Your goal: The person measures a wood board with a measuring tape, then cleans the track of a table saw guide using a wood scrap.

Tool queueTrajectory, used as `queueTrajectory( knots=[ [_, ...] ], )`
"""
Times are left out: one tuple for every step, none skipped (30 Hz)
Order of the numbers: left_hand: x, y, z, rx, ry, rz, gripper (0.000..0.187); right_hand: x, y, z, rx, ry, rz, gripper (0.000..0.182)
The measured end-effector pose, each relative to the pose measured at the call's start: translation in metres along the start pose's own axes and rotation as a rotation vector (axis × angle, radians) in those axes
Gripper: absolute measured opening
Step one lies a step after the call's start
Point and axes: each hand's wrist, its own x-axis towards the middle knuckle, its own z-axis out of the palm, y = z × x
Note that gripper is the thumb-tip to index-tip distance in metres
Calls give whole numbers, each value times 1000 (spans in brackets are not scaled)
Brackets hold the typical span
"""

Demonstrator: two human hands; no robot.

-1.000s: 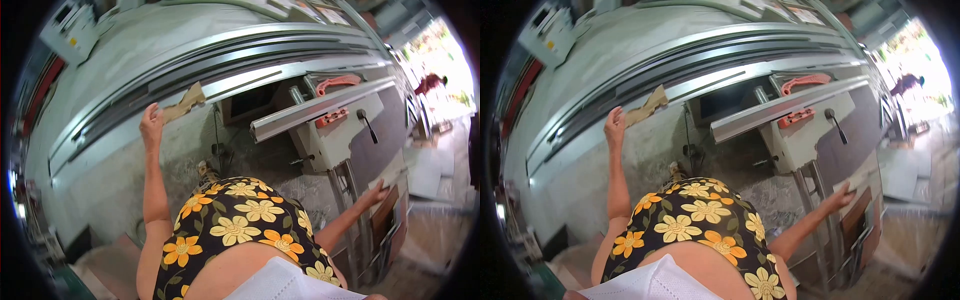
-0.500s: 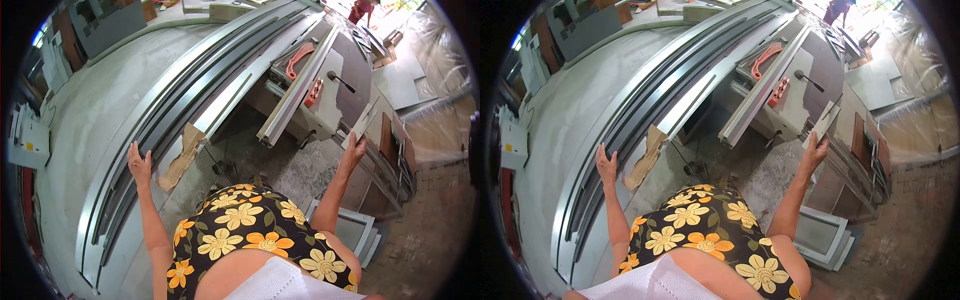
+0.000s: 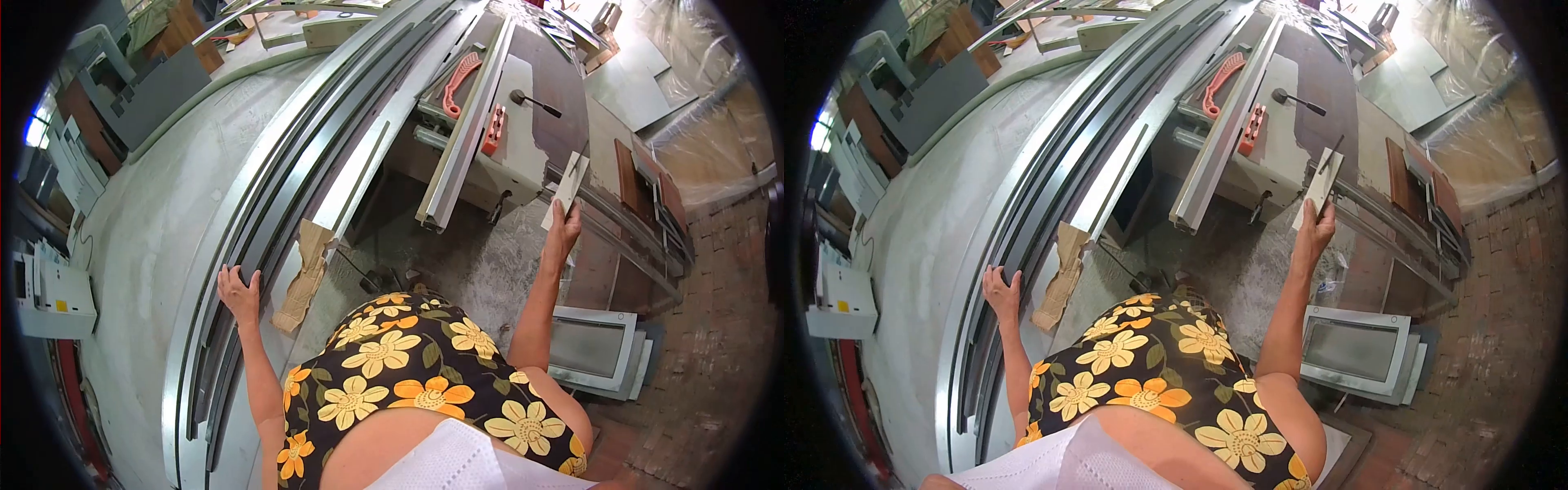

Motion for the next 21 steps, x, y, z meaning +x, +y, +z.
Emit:
queueTrajectory(
  knots=[
    [0,-1,3,-9,0,0,49,0,1,1,5,2,-1,27],
    [0,-1,6,-18,1,-3,49,2,1,3,16,-1,16,27],
    [1,-1,7,-27,0,-5,49,2,-1,4,26,-4,33,27],
    [2,-2,8,-41,-5,-10,48,3,-3,5,37,-7,51,27],
    [3,-3,8,-55,-12,-15,48,5,-5,6,30,-29,38,27],
    [3,-3,7,-67,-22,-20,48,8,-6,5,0,-47,43,27],
    [2,-2,5,-55,-21,-4,47,11,-7,4,-30,-63,48,28],
    [1,-1,3,-42,-19,12,47,14,-6,4,-60,-79,54,28],
    [1,1,0,-31,-16,29,46,19,0,4,-46,-80,48,28],
    [0,8,-7,-17,-22,23,45,23,3,4,-37,-83,53,28],
    [-3,16,-13,-4,-29,16,44,26,4,5,-29,-85,58,28],
    [-5,24,-20,8,-38,8,42,30,6,6,-24,-89,63,28],
    [-6,28,-26,6,-18,39,42,34,10,7,2,-93,69,28],
    [-8,31,-31,3,2,69,41,37,13,8,-6,-93,76,28],
    [-9,35,-37,0,21,99,40,40,16,9,-15,-93,82,28],
    [-9,44,-46,-49,-37,32,41,46,22,10,-23,-93,89,28],
    [-10,55,-57,-97,-94,-36,41,52,36,10,-23,-98,87,28],
    [-11,61,-62,-142,-148,-106,41,55,39,11,-88,-105,93,28],
    [-14,62,-63,-189,-113,-60,42,57,42,13,-151,-113,98,28],
    [-16,65,-65,-199,-131,-77,43,60,46,16,-212,-123,103,28],
    [-17,68,-68,-207,-150,-94,43,64,60,17,-290,-131,84,30]
  ],
)
